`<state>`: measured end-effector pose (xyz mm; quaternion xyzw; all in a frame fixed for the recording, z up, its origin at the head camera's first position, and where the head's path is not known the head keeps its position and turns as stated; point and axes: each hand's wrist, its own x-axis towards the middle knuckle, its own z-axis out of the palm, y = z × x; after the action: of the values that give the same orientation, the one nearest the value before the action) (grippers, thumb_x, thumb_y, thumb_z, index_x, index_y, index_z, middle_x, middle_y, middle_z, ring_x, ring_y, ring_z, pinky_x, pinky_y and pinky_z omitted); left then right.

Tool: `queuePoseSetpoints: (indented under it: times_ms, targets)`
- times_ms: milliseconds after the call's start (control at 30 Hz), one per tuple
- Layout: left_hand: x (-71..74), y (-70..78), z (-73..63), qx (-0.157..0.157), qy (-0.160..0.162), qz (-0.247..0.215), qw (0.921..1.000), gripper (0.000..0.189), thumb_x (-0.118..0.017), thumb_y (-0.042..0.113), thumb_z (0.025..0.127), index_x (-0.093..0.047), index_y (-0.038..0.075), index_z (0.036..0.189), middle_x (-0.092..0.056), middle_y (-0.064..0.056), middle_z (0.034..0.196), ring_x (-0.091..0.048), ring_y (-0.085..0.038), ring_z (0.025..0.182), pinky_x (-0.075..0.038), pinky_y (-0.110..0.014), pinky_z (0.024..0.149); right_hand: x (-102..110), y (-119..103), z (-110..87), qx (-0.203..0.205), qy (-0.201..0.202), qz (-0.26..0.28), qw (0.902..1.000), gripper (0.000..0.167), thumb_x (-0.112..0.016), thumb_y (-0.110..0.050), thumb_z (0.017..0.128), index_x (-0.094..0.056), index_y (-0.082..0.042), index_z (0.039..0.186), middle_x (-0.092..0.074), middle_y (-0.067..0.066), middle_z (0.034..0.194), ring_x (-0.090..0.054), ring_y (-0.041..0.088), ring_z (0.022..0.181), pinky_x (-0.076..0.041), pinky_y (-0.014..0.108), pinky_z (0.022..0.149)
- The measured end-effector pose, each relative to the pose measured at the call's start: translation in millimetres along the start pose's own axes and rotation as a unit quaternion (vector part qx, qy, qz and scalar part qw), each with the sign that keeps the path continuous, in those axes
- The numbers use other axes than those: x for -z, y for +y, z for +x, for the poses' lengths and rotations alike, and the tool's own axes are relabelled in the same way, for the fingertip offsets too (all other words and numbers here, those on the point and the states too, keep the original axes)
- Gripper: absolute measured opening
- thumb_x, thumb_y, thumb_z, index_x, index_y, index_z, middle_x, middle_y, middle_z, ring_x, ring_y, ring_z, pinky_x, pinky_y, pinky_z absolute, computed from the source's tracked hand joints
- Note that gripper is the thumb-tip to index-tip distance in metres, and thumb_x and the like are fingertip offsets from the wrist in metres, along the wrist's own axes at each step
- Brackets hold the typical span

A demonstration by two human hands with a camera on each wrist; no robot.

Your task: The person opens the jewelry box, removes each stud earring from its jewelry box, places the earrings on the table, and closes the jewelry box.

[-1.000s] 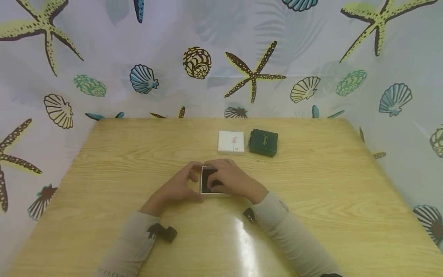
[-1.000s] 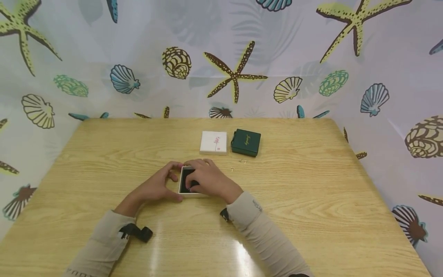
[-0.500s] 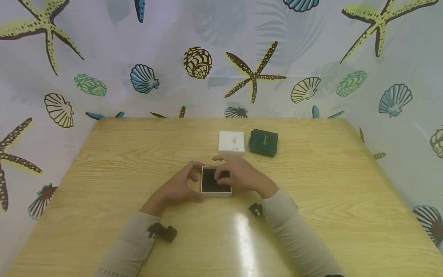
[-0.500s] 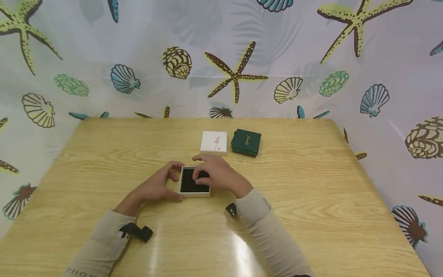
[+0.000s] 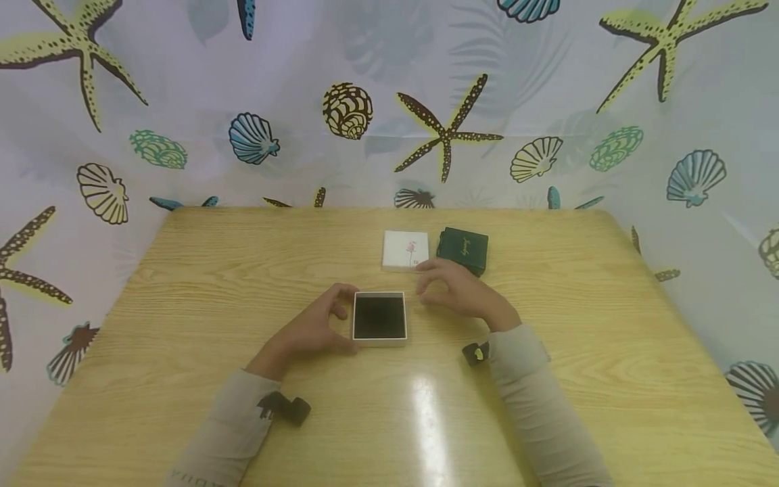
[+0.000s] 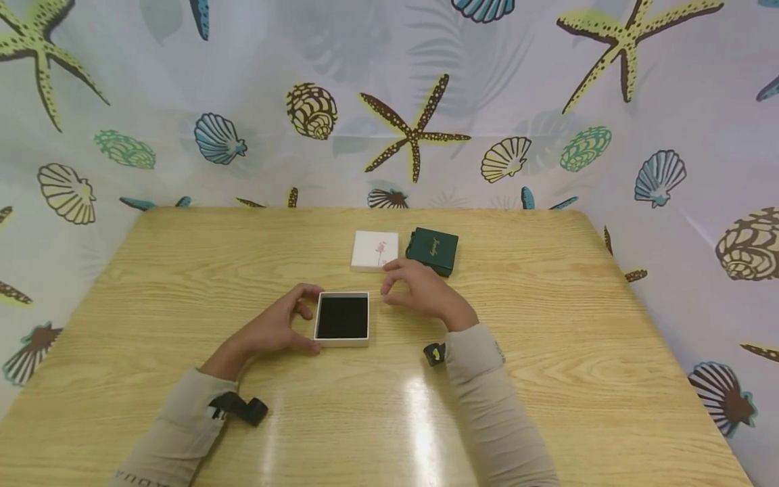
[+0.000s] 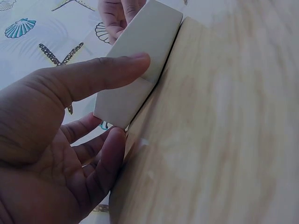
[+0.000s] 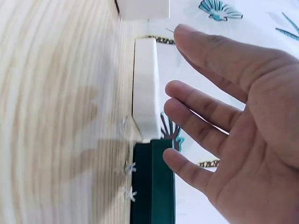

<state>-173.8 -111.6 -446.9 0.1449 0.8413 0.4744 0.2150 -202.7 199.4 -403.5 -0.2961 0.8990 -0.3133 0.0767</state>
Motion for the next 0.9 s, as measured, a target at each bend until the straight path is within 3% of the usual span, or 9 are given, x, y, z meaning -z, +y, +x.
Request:
queuePoseSetpoints:
  times_ms: [300, 700, 900]
  targets:
    - [0.7, 1.2, -0.9, 0.004, -0.004, -0.004, 1.0000, 0.096, -0.095, 0.024, 0.063, -0.041, 0.035, 0.141, -0.051, 0.003, 0.138, -0.051, -0.026, 0.121, -0.046, -0.040, 0.094, 14, 16, -10.4, -0.061, -0.012, 0.018, 0.9979, 0.007, -0.071, -0.013, 0.091, -0.072, -0.008, 0.096, -0.058, 0.021, 0.140, -0.050, 0.041, 0.135, -0.039, 0.055, 0.115]
    - [0.8, 2.8, -2.3, 0.005, -0.002, -0.001, 1.0000, 0.095, -0.094, 0.022, 0.063, -0.041, 0.033, 0.142, -0.050, 0.003, 0.139, -0.051, -0.026, 0.121, -0.047, -0.041, 0.095, 21, 30, -19.3, -0.098, -0.025, 0.020, 0.9947, 0.011, -0.069, -0.013, 0.092, -0.073, -0.006, 0.099, -0.059, 0.023, 0.138, -0.051, 0.044, 0.133, -0.039, 0.057, 0.114]
    - [0.3, 1.6, -2.3, 0.000, -0.001, 0.001, 1.0000, 0.095, -0.094, 0.022, 0.063, -0.042, 0.033, 0.141, -0.050, 0.003, 0.139, -0.052, -0.026, 0.121, -0.047, -0.041, 0.095, 21, 29, -21.5, -0.100, -0.026, -0.005, 0.9946, 0.006, -0.068, -0.010, 0.092, -0.072, -0.005, 0.093, -0.061, 0.026, 0.132, -0.053, 0.046, 0.128, -0.042, 0.058, 0.110]
